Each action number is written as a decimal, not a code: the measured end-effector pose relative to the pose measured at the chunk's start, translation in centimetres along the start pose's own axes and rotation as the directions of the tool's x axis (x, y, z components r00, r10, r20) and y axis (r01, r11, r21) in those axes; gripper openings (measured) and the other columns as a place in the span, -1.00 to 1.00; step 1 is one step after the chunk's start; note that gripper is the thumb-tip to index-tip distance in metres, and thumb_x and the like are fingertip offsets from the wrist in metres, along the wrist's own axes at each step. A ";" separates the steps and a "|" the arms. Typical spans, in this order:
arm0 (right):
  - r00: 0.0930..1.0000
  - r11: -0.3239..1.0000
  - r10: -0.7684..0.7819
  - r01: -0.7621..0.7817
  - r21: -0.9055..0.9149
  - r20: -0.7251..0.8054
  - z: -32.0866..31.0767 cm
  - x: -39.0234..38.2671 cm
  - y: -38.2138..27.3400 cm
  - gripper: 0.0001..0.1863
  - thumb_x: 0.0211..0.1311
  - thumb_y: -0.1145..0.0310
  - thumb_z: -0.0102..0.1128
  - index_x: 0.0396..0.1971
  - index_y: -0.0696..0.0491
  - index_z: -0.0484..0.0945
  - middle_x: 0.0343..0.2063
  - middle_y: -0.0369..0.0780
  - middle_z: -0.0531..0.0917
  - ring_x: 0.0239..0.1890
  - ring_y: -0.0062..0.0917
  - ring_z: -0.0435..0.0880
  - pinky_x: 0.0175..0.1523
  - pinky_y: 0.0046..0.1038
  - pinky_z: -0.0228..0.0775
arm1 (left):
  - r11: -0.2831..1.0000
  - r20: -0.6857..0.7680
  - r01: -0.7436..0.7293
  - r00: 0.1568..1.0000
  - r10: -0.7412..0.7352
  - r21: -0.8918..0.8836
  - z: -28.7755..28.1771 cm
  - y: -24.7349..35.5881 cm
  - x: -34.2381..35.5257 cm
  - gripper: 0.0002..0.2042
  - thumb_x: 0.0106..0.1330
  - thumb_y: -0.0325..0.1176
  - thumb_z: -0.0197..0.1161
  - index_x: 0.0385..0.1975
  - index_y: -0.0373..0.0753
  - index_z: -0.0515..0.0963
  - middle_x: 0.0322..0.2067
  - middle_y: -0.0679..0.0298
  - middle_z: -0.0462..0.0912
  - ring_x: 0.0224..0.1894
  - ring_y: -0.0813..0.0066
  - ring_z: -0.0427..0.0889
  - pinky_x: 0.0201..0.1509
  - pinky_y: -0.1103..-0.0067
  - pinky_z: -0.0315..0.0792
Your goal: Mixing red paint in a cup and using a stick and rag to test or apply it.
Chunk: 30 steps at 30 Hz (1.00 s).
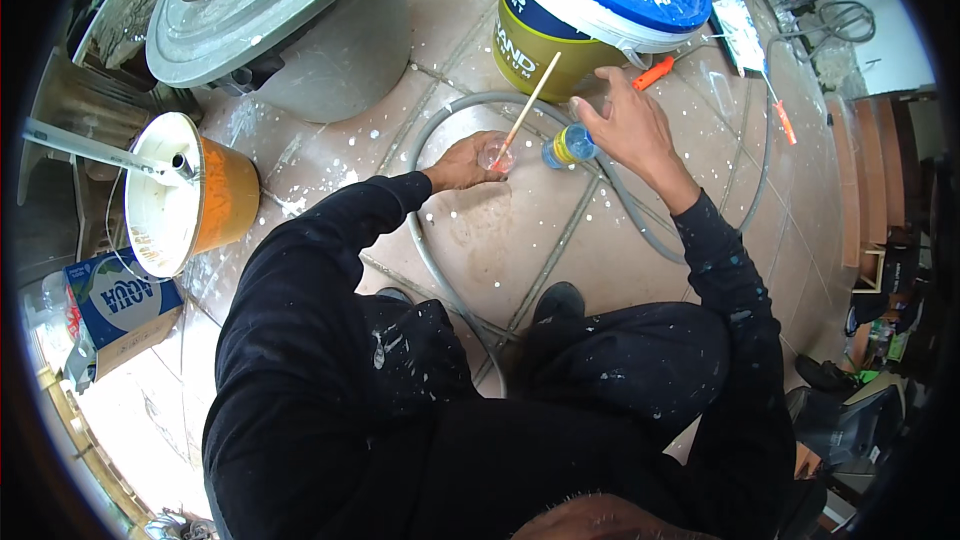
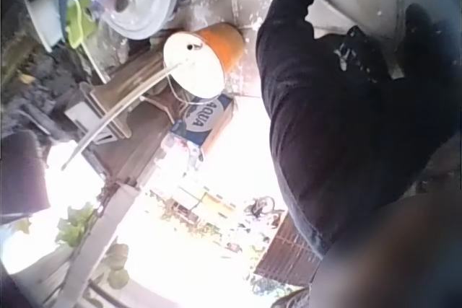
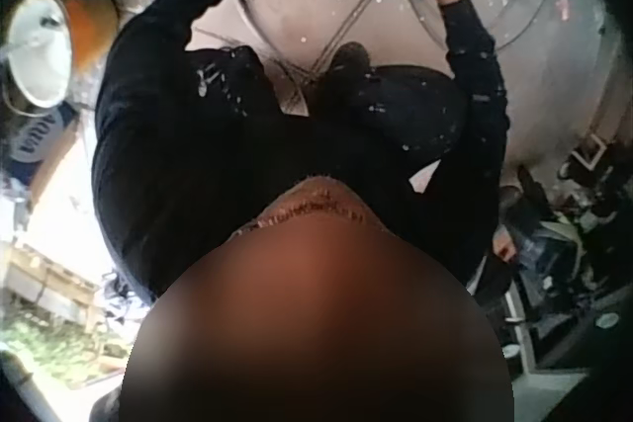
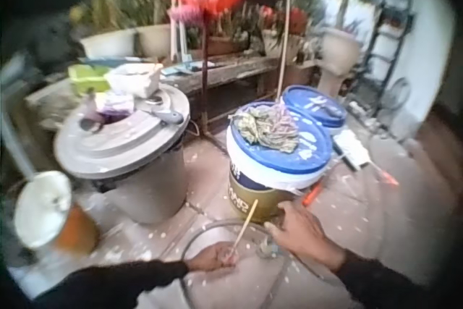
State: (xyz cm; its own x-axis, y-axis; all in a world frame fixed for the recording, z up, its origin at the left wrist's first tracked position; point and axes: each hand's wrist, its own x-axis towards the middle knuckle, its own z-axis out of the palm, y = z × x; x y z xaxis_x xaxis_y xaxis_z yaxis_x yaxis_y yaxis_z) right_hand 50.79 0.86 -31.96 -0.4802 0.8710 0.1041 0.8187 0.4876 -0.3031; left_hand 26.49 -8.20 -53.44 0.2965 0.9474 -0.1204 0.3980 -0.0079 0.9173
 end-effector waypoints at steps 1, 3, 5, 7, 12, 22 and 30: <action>1.000 1.000 0.004 -0.004 -0.001 -0.002 0.2 0.6 -0.3 -0.36 0.34 -0.04 0.32 0.11 0.26 0.54 -0.35 -0.01 0.71 -0.39 -0.27 0.69 -0.34 -0.16 0.39 | 0.998 0.015 0.007 1.000 -0.006 -0.057 0.1 0.1 0.0 -0.21 0.12 -0.13 0.57 0.36 -0.18 0.38 0.21 0.04 0.59 0.26 0.08 0.57 0.39 0.36 0.42; 0.954 0.905 0.179 -0.255 0.340 0.239 0.8 1.9 -1.0 -0.31 0.31 0.01 0.40 0.23 0.20 0.47 -0.58 -0.33 0.51 -0.52 -0.57 0.53 -0.42 -0.41 0.34 | 0.999 0.002 0.003 1.000 -0.003 -0.043 0.0 0.6 -0.2 -0.23 0.14 -0.12 0.55 0.36 -0.17 0.38 0.20 0.04 0.60 0.25 0.10 0.58 0.38 0.36 0.43; 0.913 0.759 0.177 -0.364 0.540 0.367 1.4 2.8 -1.5 -0.34 0.33 0.04 0.40 0.23 0.21 0.49 -0.58 -0.38 0.48 -0.51 -0.62 0.50 -0.43 -0.48 0.32 | 1.000 -0.017 0.011 1.000 -0.012 -0.014 -0.1 1.2 -0.2 -0.25 0.17 -0.10 0.53 0.36 -0.16 0.37 0.18 0.04 0.60 0.25 0.12 0.59 0.37 0.36 0.44; 0.853 0.563 0.151 -0.490 0.666 0.500 2.4 3.4 -2.2 -0.37 0.35 0.07 0.40 0.22 0.21 0.51 -0.58 -0.43 0.45 -0.51 -0.67 0.47 -0.43 -0.54 0.30 | 0.996 -0.034 -0.024 0.999 0.027 0.090 -0.4 1.9 -0.4 -0.37 0.19 -0.16 0.48 0.25 -0.17 0.42 0.07 0.02 0.64 0.14 0.04 0.64 0.25 0.33 0.51; 0.964 0.815 -0.223 0.101 0.571 0.148 4.5 1.4 -3.4 -0.71 0.41 0.26 0.33 -0.13 0.21 0.70 -0.58 -0.24 0.59 -0.49 -0.53 0.59 -0.34 -0.42 0.40 | 0.994 -0.031 0.024 0.999 -0.021 0.106 -1.2 3.0 -1.1 -0.40 0.13 -0.27 0.43 0.17 -0.19 0.34 -0.01 -0.03 0.60 0.08 -0.10 0.61 0.19 0.22 0.49; 0.886 0.804 -0.463 0.413 0.428 0.013 7.0 -3.4 -4.2 -0.74 0.48 0.22 0.19 -0.19 0.15 0.64 -0.26 -0.05 0.71 -0.20 -0.10 0.72 -0.10 -0.18 0.58 | 0.976 -0.081 -0.089 0.991 0.107 0.199 -1.3 1.1 -2.0 -0.46 0.17 -0.32 0.39 0.15 -0.19 0.34 0.03 -0.02 0.55 0.16 -0.10 0.54 0.24 0.21 0.45; 0.888 0.812 -0.460 0.413 0.412 0.017 7.3 -3.4 -4.0 -0.74 0.47 0.25 0.20 -0.16 0.18 0.62 -0.24 -0.03 0.71 -0.18 -0.10 0.72 -0.10 -0.20 0.58 | 0.969 -0.094 -0.080 0.990 0.104 0.232 -1.0 1.3 -2.0 -0.43 0.19 -0.33 0.40 0.19 -0.19 0.33 0.06 -0.03 0.56 0.19 -0.08 0.55 0.27 0.24 0.45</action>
State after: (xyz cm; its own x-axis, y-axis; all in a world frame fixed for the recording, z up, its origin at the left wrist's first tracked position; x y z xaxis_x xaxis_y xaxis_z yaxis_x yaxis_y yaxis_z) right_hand 46.89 -4.46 -37.98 -0.8085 0.5477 0.2154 0.3368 0.7307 -0.5938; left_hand 25.52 -9.74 -51.66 0.2538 0.9672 0.0116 0.5639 -0.1577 0.8107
